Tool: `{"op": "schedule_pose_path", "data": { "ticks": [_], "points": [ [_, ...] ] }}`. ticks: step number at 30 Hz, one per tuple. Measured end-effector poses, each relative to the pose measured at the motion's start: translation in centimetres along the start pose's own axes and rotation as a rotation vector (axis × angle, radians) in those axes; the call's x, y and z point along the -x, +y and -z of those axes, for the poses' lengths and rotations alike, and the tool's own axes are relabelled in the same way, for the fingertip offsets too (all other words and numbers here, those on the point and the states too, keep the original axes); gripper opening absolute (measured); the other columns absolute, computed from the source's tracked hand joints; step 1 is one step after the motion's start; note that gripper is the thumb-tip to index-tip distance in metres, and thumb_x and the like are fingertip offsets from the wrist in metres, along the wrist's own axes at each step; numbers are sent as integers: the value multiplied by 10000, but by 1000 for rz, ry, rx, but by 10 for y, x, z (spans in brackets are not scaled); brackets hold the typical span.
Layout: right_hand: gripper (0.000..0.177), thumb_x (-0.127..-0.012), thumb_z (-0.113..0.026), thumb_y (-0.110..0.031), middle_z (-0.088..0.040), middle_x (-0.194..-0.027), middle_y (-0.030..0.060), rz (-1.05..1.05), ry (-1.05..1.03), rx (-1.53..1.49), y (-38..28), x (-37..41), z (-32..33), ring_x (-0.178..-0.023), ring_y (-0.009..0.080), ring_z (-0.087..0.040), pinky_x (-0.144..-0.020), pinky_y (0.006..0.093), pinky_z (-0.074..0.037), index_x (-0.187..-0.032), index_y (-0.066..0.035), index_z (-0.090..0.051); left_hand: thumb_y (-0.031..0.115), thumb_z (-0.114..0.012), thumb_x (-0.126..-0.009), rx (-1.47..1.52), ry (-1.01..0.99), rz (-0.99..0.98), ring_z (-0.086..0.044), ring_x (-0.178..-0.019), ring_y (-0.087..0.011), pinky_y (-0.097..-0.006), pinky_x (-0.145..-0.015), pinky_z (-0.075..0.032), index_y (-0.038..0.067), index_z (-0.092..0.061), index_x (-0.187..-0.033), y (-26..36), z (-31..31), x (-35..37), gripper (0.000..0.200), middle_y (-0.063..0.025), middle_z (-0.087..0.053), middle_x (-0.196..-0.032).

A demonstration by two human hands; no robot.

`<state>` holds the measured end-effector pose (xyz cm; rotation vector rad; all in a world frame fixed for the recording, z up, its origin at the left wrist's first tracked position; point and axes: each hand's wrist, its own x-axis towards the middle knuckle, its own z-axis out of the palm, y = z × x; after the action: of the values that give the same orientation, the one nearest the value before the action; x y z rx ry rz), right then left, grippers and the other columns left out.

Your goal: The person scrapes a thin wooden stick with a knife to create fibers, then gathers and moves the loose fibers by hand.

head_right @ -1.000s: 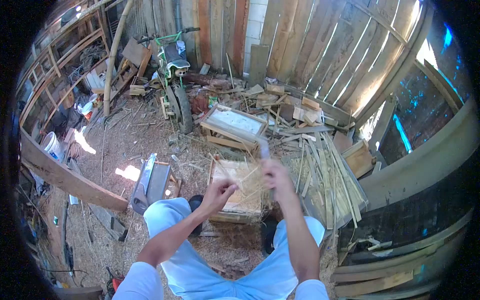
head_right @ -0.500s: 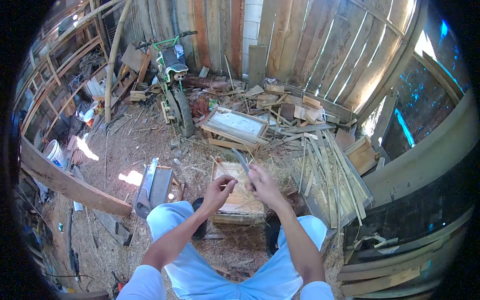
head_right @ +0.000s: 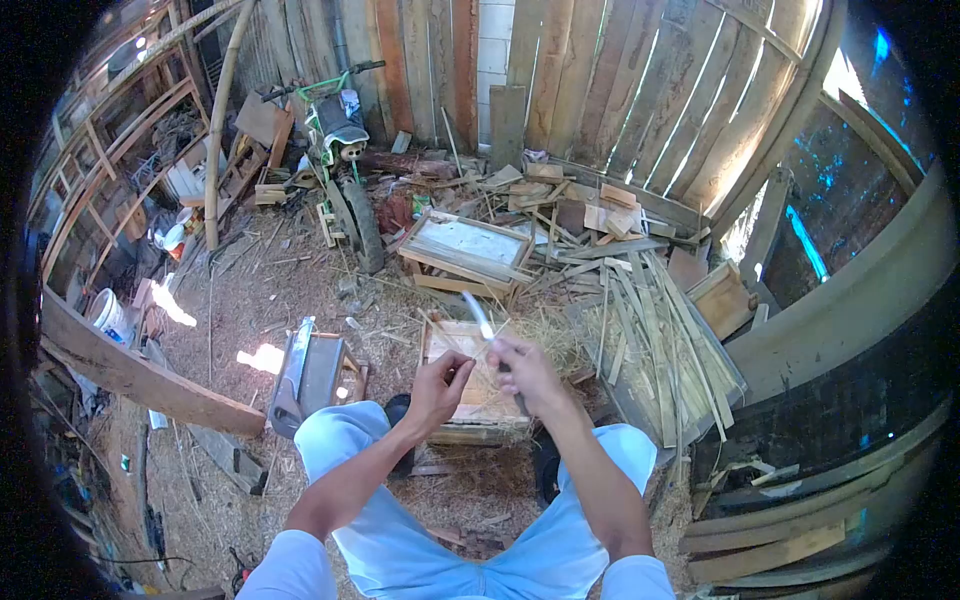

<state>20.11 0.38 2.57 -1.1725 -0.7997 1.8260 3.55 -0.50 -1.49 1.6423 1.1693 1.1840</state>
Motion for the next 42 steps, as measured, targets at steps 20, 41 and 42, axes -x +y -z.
{"op": "schedule_pose_path", "data": {
  "ticks": [20, 41, 42],
  "points": [
    [131, -958, -465, -197, -451, -718, -24, 16, -166, -50, 11, -1, -5, -471, 16, -330, -374, 154, -256, -941, -74, -506, 78, -601, -863, -117, 70, -55, -550, -526, -151, -297, -508, -423, -21, -579, -878, 2, 1, 3, 102, -126, -591, -631],
    [228, -947, -497, -208, -485, -681, -21, 191, 146, 154, -11, -4, 31, -467, 30, -372, -375, 167, -281, -1046, -22, -584, 80, -569, -869, -180, -22, -147, -574, -548, -268, -350, -520, -428, -31, -568, -856, -4, -8, 0, 112, -185, -582, -649],
    [233, -947, -498, -212, -489, -673, -22, 258, 197, 117, -15, -4, 36, -463, 28, -374, -374, 167, -283, -1047, -22, -589, 103, -570, -878, -158, -97, -77, -558, -527, -243, -341, -511, -417, -35, -577, -846, -8, -4, 3, 142, -184, -581, -638]
  ]
}}
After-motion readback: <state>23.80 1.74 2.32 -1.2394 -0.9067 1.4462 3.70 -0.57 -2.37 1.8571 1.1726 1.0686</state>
